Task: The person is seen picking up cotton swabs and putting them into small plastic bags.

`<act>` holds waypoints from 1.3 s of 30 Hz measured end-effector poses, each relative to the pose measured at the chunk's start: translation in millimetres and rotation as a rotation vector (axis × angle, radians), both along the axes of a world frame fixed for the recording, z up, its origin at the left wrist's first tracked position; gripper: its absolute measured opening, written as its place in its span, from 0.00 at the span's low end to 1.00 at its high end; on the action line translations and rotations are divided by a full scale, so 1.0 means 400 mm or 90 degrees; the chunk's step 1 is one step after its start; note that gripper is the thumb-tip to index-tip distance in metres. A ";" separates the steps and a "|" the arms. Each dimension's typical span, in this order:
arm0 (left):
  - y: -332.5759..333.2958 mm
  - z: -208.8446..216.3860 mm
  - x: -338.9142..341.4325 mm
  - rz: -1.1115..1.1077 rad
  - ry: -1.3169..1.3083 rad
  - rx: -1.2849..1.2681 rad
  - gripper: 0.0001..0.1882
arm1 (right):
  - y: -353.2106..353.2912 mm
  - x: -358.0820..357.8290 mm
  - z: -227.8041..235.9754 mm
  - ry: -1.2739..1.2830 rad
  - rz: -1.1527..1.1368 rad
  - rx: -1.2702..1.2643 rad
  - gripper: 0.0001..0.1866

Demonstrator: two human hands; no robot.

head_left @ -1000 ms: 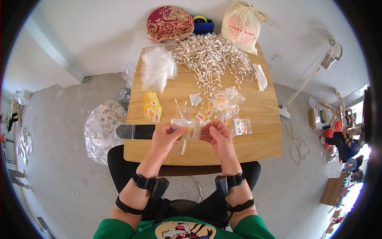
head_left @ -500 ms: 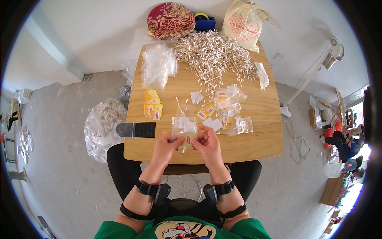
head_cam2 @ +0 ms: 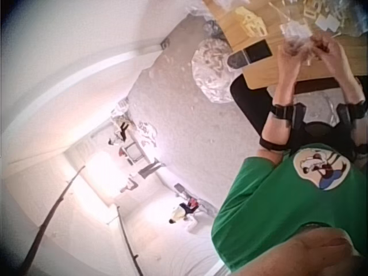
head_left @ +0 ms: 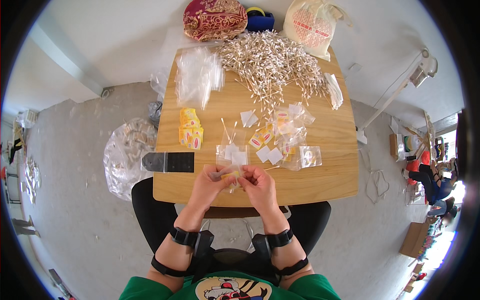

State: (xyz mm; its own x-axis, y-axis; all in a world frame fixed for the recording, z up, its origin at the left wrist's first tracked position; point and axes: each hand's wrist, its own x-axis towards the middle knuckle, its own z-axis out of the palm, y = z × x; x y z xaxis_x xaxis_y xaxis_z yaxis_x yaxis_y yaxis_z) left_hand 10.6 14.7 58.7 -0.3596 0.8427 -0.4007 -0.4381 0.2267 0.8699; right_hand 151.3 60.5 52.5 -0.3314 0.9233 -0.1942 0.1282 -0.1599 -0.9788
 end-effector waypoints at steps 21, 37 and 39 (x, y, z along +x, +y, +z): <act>-0.011 -0.014 0.000 -0.120 0.139 -0.072 0.06 | 0.007 0.028 0.011 0.196 0.013 -0.193 0.06; -0.038 -0.057 -0.025 -0.108 0.114 0.001 0.08 | 0.014 0.062 -0.031 0.036 0.083 -0.210 0.05; -0.045 -0.082 -0.046 -0.034 -0.003 -0.024 0.09 | 0.006 0.059 -0.039 0.012 0.053 -0.158 0.04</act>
